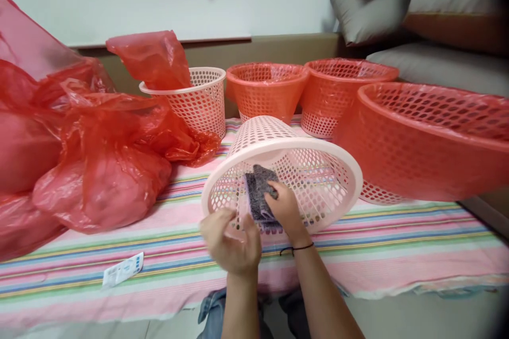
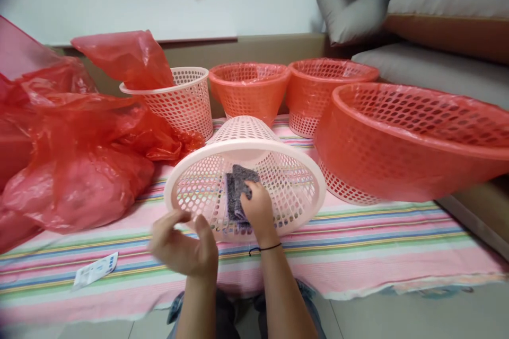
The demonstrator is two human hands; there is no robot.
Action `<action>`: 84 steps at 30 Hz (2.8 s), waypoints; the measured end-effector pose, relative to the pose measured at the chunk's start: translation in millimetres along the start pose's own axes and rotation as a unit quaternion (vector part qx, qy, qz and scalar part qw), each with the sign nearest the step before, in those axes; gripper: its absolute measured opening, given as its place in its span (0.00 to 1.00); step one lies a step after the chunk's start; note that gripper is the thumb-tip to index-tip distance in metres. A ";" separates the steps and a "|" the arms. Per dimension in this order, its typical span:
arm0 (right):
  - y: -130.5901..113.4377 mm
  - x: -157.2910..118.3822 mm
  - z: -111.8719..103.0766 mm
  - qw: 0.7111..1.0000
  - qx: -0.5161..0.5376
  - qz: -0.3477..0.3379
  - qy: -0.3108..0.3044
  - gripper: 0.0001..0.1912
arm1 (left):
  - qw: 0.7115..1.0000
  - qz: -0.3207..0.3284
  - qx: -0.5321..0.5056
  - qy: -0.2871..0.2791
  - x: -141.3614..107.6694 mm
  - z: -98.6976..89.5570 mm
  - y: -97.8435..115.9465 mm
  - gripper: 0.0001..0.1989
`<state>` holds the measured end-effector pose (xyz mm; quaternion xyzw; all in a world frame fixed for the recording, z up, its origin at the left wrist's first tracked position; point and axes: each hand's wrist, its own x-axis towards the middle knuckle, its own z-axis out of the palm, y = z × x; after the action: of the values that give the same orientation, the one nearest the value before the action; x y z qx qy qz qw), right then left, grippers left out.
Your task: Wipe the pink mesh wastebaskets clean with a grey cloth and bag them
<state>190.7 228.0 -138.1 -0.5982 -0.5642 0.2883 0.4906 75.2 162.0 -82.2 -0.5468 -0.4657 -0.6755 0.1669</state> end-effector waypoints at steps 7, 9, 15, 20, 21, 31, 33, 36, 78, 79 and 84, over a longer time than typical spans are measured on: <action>16.5 7.5 -40.4 0.988 0.103 0.066 0.092 0.32 | 0.903 -0.249 0.035 -0.348 -38.1 47.7 -16.2 0.21; 14.6 5.0 -44.3 0.985 0.112 0.066 0.117 0.31 | 0.879 -0.257 0.062 -0.396 -44.5 53.8 -16.0 0.23; 1.4 -6.0 -42.9 0.993 -0.037 0.006 0.112 0.28 | 0.802 -0.207 0.087 -0.553 -45.9 50.0 1.2 0.26; -6.8 -7.9 -54.3 0.993 -0.016 -0.018 0.112 0.27 | 0.836 -0.323 -0.002 -0.443 -37.2 53.8 -4.9 0.24; -10.0 -7.5 -57.9 0.992 0.037 -0.032 0.117 0.26 | 0.839 -0.374 -0.048 -0.393 -34.6 55.0 -7.6 0.23; -39.9 -14.8 -64.0 0.840 0.528 0.121 0.027 0.21 | 0.589 -0.649 -0.339 -0.342 -20.6 48.4 2.5 0.27; -41.9 -22.4 -62.7 0.829 0.543 0.136 -0.010 0.17 | 0.482 -0.702 -0.409 -0.328 -20.7 38.9 9.5 0.25; -43.3 -47.6 -72.0 0.828 0.540 0.154 -0.011 0.20 | 0.406 -0.763 -0.427 -0.266 -18.4 5.3 17.5 0.20; 40.3 -316.8 -221.8 0.981 0.007 0.183 0.057 0.27 | 0.805 -0.494 0.039 -0.326 -61.3 -301.8 -1.5 0.28; 36.5 -317.9 -220.6 0.989 -0.013 0.145 0.035 0.24 | 0.807 -0.462 0.018 -0.367 -65.2 -302.8 4.0 0.23; 20.5 -312.4 -203.4 0.992 -0.080 0.000 -0.102 0.13 | 0.817 -0.271 -0.037 -0.508 -85.5 -290.4 23.8 0.12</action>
<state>320.0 -122.0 -150.3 -0.6033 -0.6325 0.3016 0.3808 -47.1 -110.1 -138.9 -0.6693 -0.5888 -0.3366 -0.3035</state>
